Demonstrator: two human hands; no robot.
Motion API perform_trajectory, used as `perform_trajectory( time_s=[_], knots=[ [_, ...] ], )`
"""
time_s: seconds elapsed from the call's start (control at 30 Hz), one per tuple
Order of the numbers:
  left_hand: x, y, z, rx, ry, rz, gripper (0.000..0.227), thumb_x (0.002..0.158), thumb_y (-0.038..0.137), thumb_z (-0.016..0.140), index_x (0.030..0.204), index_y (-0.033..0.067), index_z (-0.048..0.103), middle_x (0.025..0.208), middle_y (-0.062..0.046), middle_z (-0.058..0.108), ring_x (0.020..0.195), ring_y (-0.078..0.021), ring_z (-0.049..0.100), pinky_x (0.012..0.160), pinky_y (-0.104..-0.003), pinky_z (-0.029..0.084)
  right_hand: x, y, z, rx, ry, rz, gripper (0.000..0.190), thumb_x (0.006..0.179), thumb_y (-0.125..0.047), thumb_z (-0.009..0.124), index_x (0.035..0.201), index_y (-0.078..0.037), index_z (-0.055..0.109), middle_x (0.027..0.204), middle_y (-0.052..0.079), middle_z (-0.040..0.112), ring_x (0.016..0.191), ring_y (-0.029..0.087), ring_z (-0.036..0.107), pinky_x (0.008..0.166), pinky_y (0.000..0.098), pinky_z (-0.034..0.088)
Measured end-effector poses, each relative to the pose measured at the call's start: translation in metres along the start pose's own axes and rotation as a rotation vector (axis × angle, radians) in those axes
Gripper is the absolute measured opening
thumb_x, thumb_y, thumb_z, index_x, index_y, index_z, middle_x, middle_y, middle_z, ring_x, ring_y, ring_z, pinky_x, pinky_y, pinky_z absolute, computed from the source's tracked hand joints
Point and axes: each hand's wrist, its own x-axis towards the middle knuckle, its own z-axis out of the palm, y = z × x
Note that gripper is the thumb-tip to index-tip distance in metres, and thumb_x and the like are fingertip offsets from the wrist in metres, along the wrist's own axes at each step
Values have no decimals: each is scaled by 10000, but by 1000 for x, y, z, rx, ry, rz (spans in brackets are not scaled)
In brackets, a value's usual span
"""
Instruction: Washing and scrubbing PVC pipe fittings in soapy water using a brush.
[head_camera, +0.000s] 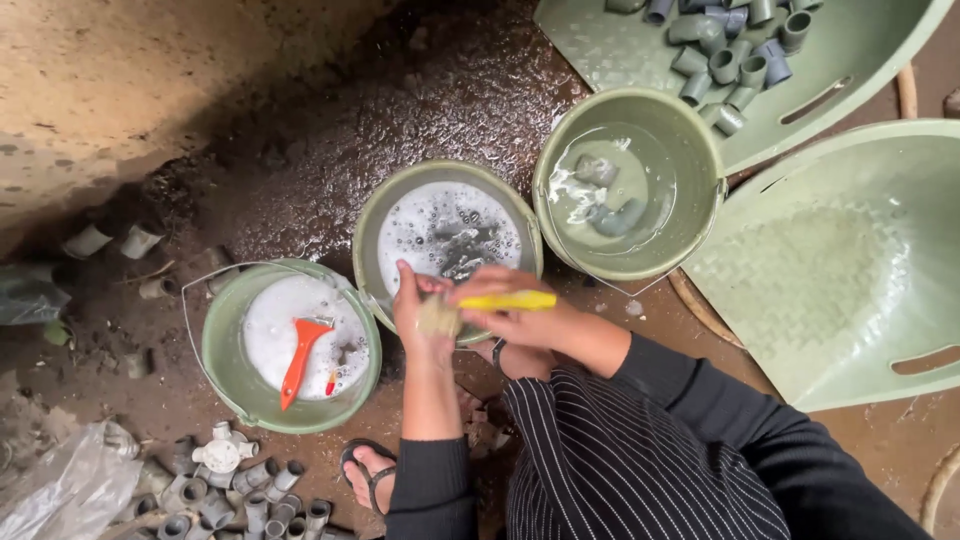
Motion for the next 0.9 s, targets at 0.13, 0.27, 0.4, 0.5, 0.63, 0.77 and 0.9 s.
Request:
perform_trajectory(
  time_s=[0.13, 0.27, 0.4, 0.5, 0.63, 0.77, 0.9],
  knots=[
    [-23, 9, 13, 242, -108, 32, 550, 893, 470, 383, 483, 110, 453, 468, -45, 453, 515, -157, 525, 609, -254, 466, 5, -10, -26, -138, 298, 116, 181, 774, -63, 609, 943, -122, 636, 856, 117, 581, 723, 274, 596, 636, 349, 494],
    [-14, 1, 13, 27, 71, -146, 484, 868, 525, 365, 703, 88, 489, 696, -42, 446, 709, -196, 514, 707, -332, 477, -2, -24, -5, -44, 374, 277, 228, 724, -73, 651, 929, -174, 658, 824, 75, 589, 689, 209, 599, 627, 296, 505],
    [-11, 1, 22, -25, 176, -284, 446, 798, 588, 444, 765, 144, 474, 898, -91, 466, 919, -276, 471, 886, -434, 387, 34, -67, -38, 308, 443, 1168, 275, 633, -307, 673, 896, -232, 645, 831, 39, 630, 709, 155, 591, 636, 261, 454],
    [-78, 34, 70, 0, -34, -244, 575, 854, 533, 298, 1150, 62, 443, 1198, -94, 244, 1160, -230, 280, 1037, -440, 198, -18, 18, -41, -345, 588, 57, 165, 770, -85, 617, 934, -96, 629, 836, 76, 590, 804, 253, 580, 736, 321, 451],
    [-75, -9, 56, 160, -624, -72, 575, 908, 392, 355, 1298, -18, 249, 1235, -182, 266, 1120, -312, 329, 952, -481, 314, -20, -29, -82, -384, 801, 86, 115, 853, -135, 567, 855, -28, 524, 695, 83, 470, 655, 228, 508, 686, 314, 413],
    [-29, -23, 41, 890, -710, 422, 420, 861, 266, 439, 1212, 52, 352, 1133, -168, 374, 1064, -366, 386, 904, -468, 335, -15, -34, -89, -5, 896, -14, 250, 912, -119, 494, 1108, -29, 367, 555, 116, 465, 433, 202, 511, 420, 231, 394],
    [27, -23, 10, 1940, -229, 689, 564, 778, 296, 594, 1272, 135, 376, 1323, -172, 320, 1182, -373, 340, 938, -480, 286, -8, -14, -63, -225, 644, 113, 249, 813, -131, 614, 1028, -22, 550, 856, 169, 552, 793, 309, 562, 745, 385, 429]
  ],
)
